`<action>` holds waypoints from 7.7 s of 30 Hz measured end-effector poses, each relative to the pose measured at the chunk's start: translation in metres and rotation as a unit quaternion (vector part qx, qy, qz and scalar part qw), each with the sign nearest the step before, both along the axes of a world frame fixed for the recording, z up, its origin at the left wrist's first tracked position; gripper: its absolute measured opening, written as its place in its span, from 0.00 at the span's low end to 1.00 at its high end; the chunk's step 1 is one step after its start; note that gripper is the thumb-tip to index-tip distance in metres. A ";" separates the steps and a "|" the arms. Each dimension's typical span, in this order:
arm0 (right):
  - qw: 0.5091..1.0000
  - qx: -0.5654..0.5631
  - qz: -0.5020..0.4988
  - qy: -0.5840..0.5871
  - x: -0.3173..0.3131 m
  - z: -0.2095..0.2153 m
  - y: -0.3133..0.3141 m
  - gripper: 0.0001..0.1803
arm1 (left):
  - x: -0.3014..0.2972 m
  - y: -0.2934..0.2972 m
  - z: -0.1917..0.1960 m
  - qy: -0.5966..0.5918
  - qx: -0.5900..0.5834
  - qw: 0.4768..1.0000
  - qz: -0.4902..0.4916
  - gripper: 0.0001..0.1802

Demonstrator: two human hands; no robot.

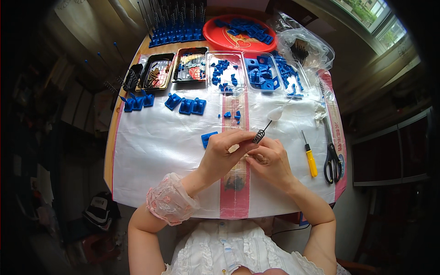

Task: The recorder is assembling small blue plastic parts onto metal filament rods at a workstation.

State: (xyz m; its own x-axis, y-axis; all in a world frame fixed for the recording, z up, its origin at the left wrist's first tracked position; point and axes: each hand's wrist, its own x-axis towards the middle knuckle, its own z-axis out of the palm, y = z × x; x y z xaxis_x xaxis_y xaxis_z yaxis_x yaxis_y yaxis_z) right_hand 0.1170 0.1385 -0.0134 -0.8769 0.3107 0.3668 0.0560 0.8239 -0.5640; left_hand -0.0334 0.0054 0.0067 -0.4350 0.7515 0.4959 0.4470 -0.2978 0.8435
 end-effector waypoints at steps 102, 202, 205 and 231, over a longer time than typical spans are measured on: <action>0.586 -0.761 0.234 0.150 0.016 0.013 0.068 0.12 | 0.000 -0.002 -0.003 -0.002 -0.001 1.000 -0.013 0.13; 0.968 -0.157 0.008 0.196 -0.009 0.045 -0.004 0.11 | -0.037 0.023 0.100 -0.198 -0.127 0.927 -0.294 0.18; 0.967 -0.160 0.009 0.196 -0.009 0.045 -0.004 0.11 | -0.037 0.023 0.099 -0.200 -0.122 0.927 -0.293 0.18; 0.967 -0.160 0.015 0.196 -0.010 0.043 -0.002 0.10 | -0.029 0.009 0.130 0.285 -0.032 0.953 -0.102 0.09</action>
State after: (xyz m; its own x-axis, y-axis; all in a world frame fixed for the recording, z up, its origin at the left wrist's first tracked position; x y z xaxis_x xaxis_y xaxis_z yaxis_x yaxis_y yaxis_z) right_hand 0.1072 0.1367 0.0296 -0.7010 0.4389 0.5621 -0.2353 0.6018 -0.7632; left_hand -0.0622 0.0140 0.1363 0.0489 0.8280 0.5586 0.7763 -0.3834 0.5003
